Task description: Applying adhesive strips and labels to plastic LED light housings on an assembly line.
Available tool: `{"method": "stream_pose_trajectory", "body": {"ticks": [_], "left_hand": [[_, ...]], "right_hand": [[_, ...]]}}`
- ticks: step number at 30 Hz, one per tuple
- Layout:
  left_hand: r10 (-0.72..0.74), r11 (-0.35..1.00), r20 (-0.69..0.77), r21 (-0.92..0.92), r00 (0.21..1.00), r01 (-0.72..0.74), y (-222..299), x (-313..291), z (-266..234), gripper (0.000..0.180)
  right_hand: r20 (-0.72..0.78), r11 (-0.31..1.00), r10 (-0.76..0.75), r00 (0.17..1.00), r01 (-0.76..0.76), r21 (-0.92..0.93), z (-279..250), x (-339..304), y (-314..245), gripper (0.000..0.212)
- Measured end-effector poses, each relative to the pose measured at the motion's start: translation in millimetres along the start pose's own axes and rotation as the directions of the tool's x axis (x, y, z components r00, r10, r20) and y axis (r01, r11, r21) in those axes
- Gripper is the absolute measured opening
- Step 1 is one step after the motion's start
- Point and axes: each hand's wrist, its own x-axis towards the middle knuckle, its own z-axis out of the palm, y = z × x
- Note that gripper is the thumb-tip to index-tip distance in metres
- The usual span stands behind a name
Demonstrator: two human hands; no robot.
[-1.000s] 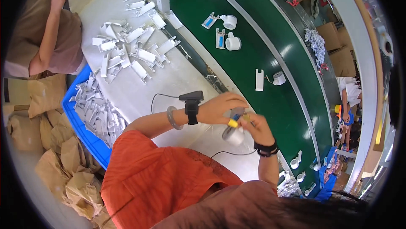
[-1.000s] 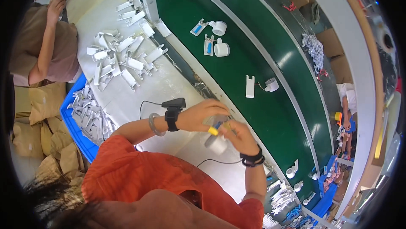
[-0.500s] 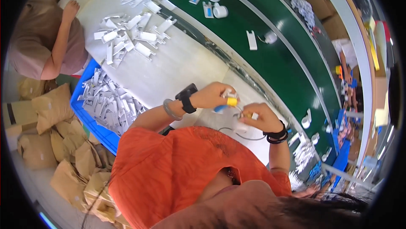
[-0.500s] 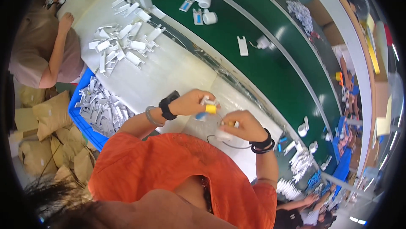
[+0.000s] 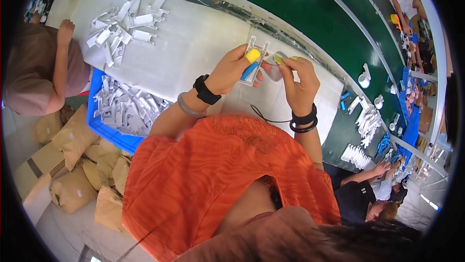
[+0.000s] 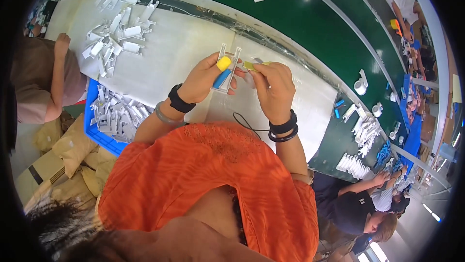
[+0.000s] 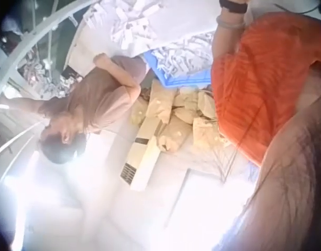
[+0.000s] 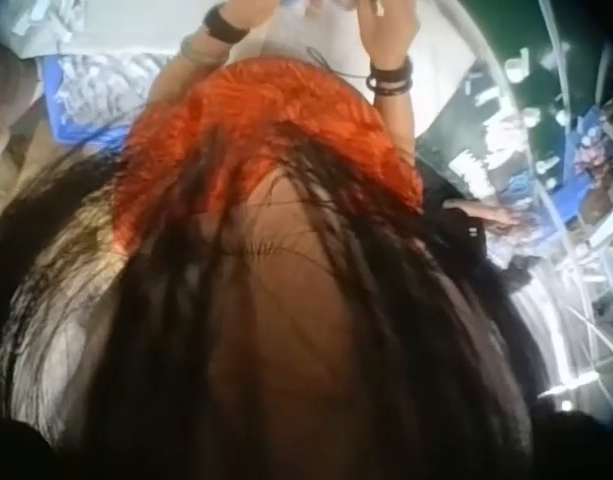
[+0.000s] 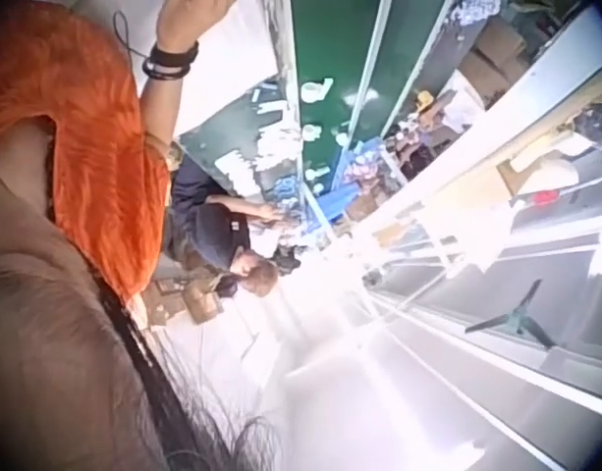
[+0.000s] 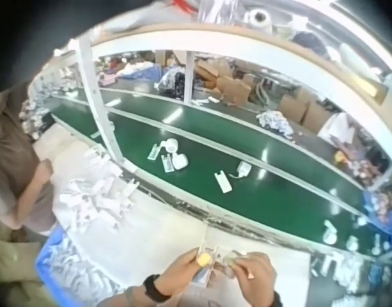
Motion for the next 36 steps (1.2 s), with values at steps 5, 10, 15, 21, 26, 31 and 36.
{"method": "stream_pose_trajectory", "body": {"ticks": [5,10,15,21,26,31,36], "left_hand": [[-0.014,1.0,0.039,-0.004,0.999,0.014,-3.5,3.9,-1.2,0.029],[0.097,0.955,0.041,0.278,0.994,-0.104,-6.3,6.6,5.9,0.034],[0.17,0.929,0.011,0.332,0.985,-0.163,-6.1,5.3,14.9,0.037],[0.112,0.89,0.028,0.441,0.993,-0.113,3.4,3.8,17.3,0.043],[0.203,0.834,0.082,0.507,0.976,-0.217,0.6,4.6,14.7,0.043],[0.391,0.763,0.138,0.505,0.91,-0.404,-10.8,12.4,6.2,0.037],[0.307,0.772,0.088,0.559,0.948,-0.302,-5.7,6.1,11.8,0.036]], "right_hand": [[0.042,0.996,-0.028,0.999,0.025,0.086,3.8,-2.7,-0.8,0.024],[0.053,0.992,-0.116,0.992,0.113,0.051,9.8,-1.4,5.8,0.021],[0.02,0.984,-0.179,0.984,0.179,0.026,10.6,0.6,8.4,0.022],[-0.051,0.981,-0.195,0.979,0.194,-0.028,16.4,-0.8,14.9,0.029],[-0.051,0.977,-0.208,0.977,0.206,-0.046,18.2,-0.8,17.3,0.028],[-0.028,0.978,-0.202,0.979,0.2,-0.067,19.5,-0.3,17.6,0.027],[0.016,0.979,-0.191,0.982,0.191,-0.064,16.8,2.5,14.2,0.027]]}}
